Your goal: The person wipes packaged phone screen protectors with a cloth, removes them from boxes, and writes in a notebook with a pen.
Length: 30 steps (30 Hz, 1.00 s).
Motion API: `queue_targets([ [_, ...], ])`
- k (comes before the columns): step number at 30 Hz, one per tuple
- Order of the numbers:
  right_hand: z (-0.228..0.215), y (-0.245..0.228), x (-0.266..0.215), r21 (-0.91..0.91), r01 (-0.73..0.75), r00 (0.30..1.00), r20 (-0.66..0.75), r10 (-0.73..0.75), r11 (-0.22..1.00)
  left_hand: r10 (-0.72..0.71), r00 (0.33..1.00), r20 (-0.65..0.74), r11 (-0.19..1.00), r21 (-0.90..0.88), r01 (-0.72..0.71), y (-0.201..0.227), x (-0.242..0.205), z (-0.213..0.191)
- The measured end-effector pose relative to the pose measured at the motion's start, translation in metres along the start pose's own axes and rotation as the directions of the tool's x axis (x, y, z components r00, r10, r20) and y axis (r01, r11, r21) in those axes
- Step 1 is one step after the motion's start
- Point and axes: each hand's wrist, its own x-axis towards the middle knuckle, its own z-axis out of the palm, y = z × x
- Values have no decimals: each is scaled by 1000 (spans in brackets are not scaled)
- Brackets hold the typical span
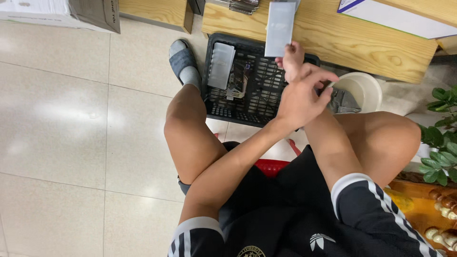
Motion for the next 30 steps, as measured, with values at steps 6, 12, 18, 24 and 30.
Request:
queue_targets([
  [6, -1, -33, 13, 225, -179, 979, -57, 196, 958, -25, 994, 108, 996, -79, 34, 20, 2, -3],
  [12, 19, 36, -5, -45, 17, 998, -67, -20, 999, 44, 991, 123, 982, -188, -21, 26, 8, -7],
  [18, 85, 43, -84, -313, -113, 939, 276, 204, 943, -42, 980, 193, 994, -94, 61, 35, 3, -11],
  [24, 159, 122, -69, -439, -170, 961, 123, 247, 882, -159, 948, 275, 985, -24, 172, 28, 1, -1],
  [30, 171, 91, -110, -398, -205, 969, 44, 241, 894, -119, 967, 224, 986, -85, 141, 39, 12, -23],
])
